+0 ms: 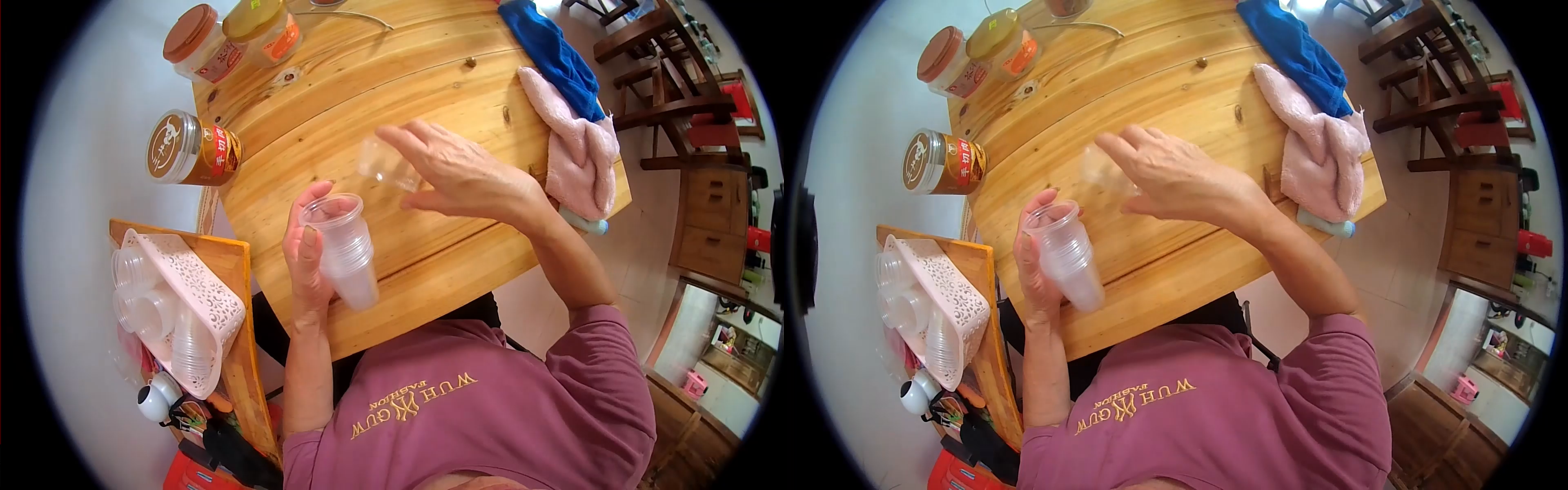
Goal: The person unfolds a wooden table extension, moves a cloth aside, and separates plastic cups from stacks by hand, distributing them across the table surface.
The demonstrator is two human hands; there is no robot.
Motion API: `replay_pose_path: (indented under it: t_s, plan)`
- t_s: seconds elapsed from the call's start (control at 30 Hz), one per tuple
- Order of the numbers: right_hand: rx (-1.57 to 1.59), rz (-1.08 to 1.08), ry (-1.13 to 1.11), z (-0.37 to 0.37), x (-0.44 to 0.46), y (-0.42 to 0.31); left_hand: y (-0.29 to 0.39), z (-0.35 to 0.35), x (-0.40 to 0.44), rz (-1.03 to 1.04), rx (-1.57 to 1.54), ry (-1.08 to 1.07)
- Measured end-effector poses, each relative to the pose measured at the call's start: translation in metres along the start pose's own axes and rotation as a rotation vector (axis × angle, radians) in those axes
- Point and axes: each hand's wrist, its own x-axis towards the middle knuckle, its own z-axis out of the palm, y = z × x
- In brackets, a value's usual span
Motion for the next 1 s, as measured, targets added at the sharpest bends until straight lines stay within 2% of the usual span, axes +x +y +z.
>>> replay_pose_path:
  t_s: [0.03,0.1,0.4,0.47,0.53,0.57,0.6,0.63,0.7,0.73,0.77,0.83,0.9,1.0]
  plan:
    - [0.002,0.001,0.005,0.004,0.003,0.004,0.001,0.001,-0.001,-0.018,0.003,0.013]
    - [-0.152,-0.15,0.356,0.014,0.009,0.011,0.005,0.005,-0.003,-0.037,0.03,0.015]
    - [0.014,-0.219,0.638,0.003,-0.036,0.011,-0.002,-0.003,-0.005,-0.062,0.115,0.04]
    - [-0.151,-0.04,0.754,-0.02,-0.068,0.012,-0.004,-0.007,-0.007,-0.059,0.173,0.053]
    - [-0.072,0.042,0.907,-0.037,-0.096,0.042,-0.006,-0.011,-0.007,-0.05,0.132,0.033]
    - [-0.126,0.151,0.942,-0.047,-0.11,0.05,-0.006,-0.011,-0.007,-0.05,0.127,0.032]
    - [-0.075,0.318,0.961,-0.053,-0.124,0.056,-0.006,-0.01,-0.007,-0.044,0.117,0.03]
    - [-0.08,0.319,0.962,-0.059,-0.136,0.064,-0.007,-0.01,-0.007,-0.037,0.108,0.027]
    - [-0.353,0.619,0.858,-0.066,-0.154,0.081,-0.008,-0.01,-0.008,-0.024,0.105,0.036]
    - [-0.347,0.725,0.809,-0.066,-0.159,0.086,-0.009,-0.011,-0.009,-0.01,0.105,0.047]
    - [-0.348,0.728,0.812,-0.067,-0.16,0.09,-0.009,-0.011,-0.009,-0.011,0.105,0.043]
    - [-0.382,0.918,0.482,-0.069,-0.162,0.099,-0.009,-0.01,-0.01,-0.023,0.086,0.057]
    - [-0.421,0.848,0.527,-0.064,-0.165,0.114,-0.01,-0.008,-0.011,-0.013,0.081,0.069]
    - [-0.316,0.719,0.688,-0.078,-0.167,0.117,-0.01,-0.012,-0.009,-0.005,0.076,0.073]
